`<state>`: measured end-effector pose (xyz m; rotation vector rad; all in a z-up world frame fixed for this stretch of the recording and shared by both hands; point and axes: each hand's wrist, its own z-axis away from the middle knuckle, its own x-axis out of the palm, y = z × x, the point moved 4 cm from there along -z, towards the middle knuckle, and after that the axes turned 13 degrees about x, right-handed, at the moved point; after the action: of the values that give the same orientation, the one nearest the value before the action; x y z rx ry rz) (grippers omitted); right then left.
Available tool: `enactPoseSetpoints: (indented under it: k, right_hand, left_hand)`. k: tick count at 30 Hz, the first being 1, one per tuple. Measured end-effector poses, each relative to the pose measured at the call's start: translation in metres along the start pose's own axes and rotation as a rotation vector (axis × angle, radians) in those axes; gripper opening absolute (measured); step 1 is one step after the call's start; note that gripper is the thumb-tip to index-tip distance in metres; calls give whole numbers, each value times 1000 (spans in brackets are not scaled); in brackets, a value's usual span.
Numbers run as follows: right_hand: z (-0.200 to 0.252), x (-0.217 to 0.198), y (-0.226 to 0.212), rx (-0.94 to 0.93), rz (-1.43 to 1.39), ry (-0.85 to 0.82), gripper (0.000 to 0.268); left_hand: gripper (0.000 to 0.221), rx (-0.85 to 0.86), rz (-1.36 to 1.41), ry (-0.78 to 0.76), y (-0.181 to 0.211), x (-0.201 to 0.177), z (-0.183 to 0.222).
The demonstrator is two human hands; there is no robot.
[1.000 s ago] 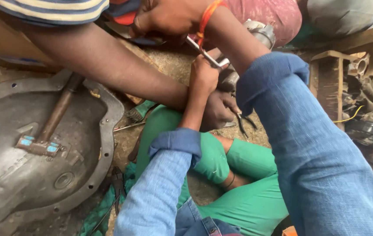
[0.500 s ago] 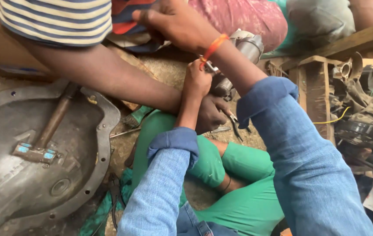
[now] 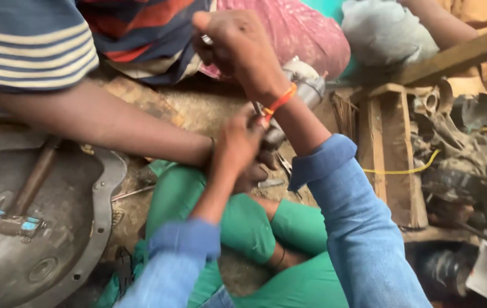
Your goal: Disassembling and repairing a motorcycle starter motor using hand tools.
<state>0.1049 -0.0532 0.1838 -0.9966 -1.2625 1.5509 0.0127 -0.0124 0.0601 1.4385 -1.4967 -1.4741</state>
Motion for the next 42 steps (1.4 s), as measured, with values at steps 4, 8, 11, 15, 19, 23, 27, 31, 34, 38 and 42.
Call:
enactPoseSetpoints:
  k: [4,8,11,15,19,23,27,31,34,38,42]
  right_hand:
    - [-1,-4,-6,-20,15,12,47]
    - [-8,-2,-2,-51,5,-33,44]
    - [-20,-3,6,-99,71,-45,44]
    - [-43,-22,37,-188,427,-6,33]
    - [-57,-51,72,-197,17,-111,36]
    - [-37,-48,50,-266,387,38,52]
    - [6,-25,3,-457,554,97,43]
    - [32,-27,2,-358,189,93,49]
    - [50,-28,0,-620,108,141,51]
    - [78,-23,1,-868,17,188,54]
    - [105,-15,-4,-1053,-45,206,58]
  left_hand:
    - [126,244,-227,81,29,14,19]
    - [126,143,-366,64,21,15,3]
    - [102,51,-456,-134,20,10,-6]
    - [76,-86,-404,-307,31,-1,-13]
    - [47,-7,-452,-300,14,6,-19]
    - [47,-68,-454,-365,21,1,-22]
    - [45,46,-480,-320,28,-1,-24]
    - [55,30,-443,-329,33,-10,-30]
    - [58,106,-426,-297,23,-8,-31]
    - [67,146,-403,-284,19,-4,-30]
    - [79,129,-454,-304,13,-1,-27]
